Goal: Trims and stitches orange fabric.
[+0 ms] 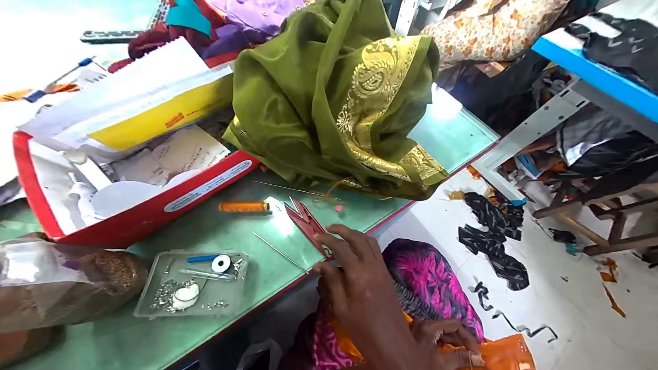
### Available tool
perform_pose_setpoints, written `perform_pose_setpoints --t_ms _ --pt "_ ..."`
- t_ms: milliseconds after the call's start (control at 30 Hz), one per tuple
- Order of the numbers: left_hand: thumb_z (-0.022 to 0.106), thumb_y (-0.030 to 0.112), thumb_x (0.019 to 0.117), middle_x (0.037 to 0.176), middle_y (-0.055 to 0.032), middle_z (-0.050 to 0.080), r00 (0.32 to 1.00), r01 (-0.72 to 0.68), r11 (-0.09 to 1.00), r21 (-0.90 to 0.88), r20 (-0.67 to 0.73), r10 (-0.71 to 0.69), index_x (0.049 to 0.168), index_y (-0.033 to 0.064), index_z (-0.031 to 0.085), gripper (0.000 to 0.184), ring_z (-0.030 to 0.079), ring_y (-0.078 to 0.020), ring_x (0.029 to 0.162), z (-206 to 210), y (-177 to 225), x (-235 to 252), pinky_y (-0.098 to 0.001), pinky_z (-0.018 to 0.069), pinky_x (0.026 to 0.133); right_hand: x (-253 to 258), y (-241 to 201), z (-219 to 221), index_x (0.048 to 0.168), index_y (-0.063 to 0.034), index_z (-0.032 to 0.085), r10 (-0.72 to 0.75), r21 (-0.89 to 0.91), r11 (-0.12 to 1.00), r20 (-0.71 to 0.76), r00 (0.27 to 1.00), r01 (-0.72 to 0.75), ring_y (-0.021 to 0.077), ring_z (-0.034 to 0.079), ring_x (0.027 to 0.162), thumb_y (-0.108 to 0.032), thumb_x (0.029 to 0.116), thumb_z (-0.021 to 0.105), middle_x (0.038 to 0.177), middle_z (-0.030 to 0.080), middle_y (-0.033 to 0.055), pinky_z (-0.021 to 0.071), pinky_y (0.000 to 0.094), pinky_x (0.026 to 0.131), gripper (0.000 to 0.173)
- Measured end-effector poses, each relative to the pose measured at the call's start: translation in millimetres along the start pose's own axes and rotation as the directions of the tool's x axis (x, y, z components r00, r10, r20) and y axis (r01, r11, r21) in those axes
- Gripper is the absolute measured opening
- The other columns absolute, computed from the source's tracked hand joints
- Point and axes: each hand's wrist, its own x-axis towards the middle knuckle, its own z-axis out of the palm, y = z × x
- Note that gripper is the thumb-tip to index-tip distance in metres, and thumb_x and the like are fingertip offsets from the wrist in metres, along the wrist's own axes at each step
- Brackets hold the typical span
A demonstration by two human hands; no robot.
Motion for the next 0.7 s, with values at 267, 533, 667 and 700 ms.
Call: perform_pose_setpoints --t_ms 267,533,667,700 --pt "0.061 0.011 0.0993 0.097 -0.0081 0.07 0.961 -0.275 0.945 -0.177 -0.029 0.274 0.11 -0.0073 0.065 0.021 0.064 -0.0035 0.088 -8 -88 26 -0.0225 0.0524 0.084 7 -12 9 0.116 -0.0078 0.074 0.047 -0.193 0.98 -0.013 0.999 -0.049 0.0272 0.068 0.106 -0.007 0.093 0.068 0.116 0.07 0.0099 0.0579 0.0372 0.084 0.024" --pt "0.061 0.011 0.0992 0.081 0.0051 0.065 0.975 -0.224 0.956 -0.191 -0.032 0.222 0.104 0.002 0.063 0.011 0.056 0.0037 0.071 -9 -90 29 -0.0165 0.0471 0.07 5 -14 -5 0.129 -0.0023 0.066 0.144 -0.098 0.985 0.003 0.99 -0.143 0.0235 0.069 0.093 -0.015 0.1016 0.06 0.104 0.068 0.0106 0.0582 0.0317 0.071 0.031" --pt "0.063 0.01 0.0987 0.078 0.0045 0.065 0.978 -0.208 0.954 -0.217 -0.056 0.2 0.103 0.002 0.063 0.009 0.056 0.0032 0.07 -7 -87 27 -0.0165 0.047 0.07 3 -15 -7 0.135 -0.0038 0.063 0.213 0.008 0.977 0.035 0.976 -0.214 0.0227 0.069 0.094 -0.008 0.1001 0.061 0.111 0.067 0.0116 0.0593 0.0323 0.072 0.035" --pt "0.062 0.01 0.0988 0.079 0.0051 0.065 0.975 -0.223 0.953 -0.205 -0.061 0.214 0.103 0.0024 0.063 0.009 0.057 0.0039 0.071 -7 -88 27 -0.016 0.0471 0.07 3 -15 -9 0.133 -0.0045 0.064 0.249 0.063 0.966 0.039 0.968 -0.251 0.0211 0.069 0.092 -0.008 0.1003 0.061 0.11 0.067 0.0112 0.0591 0.032 0.072 0.033"
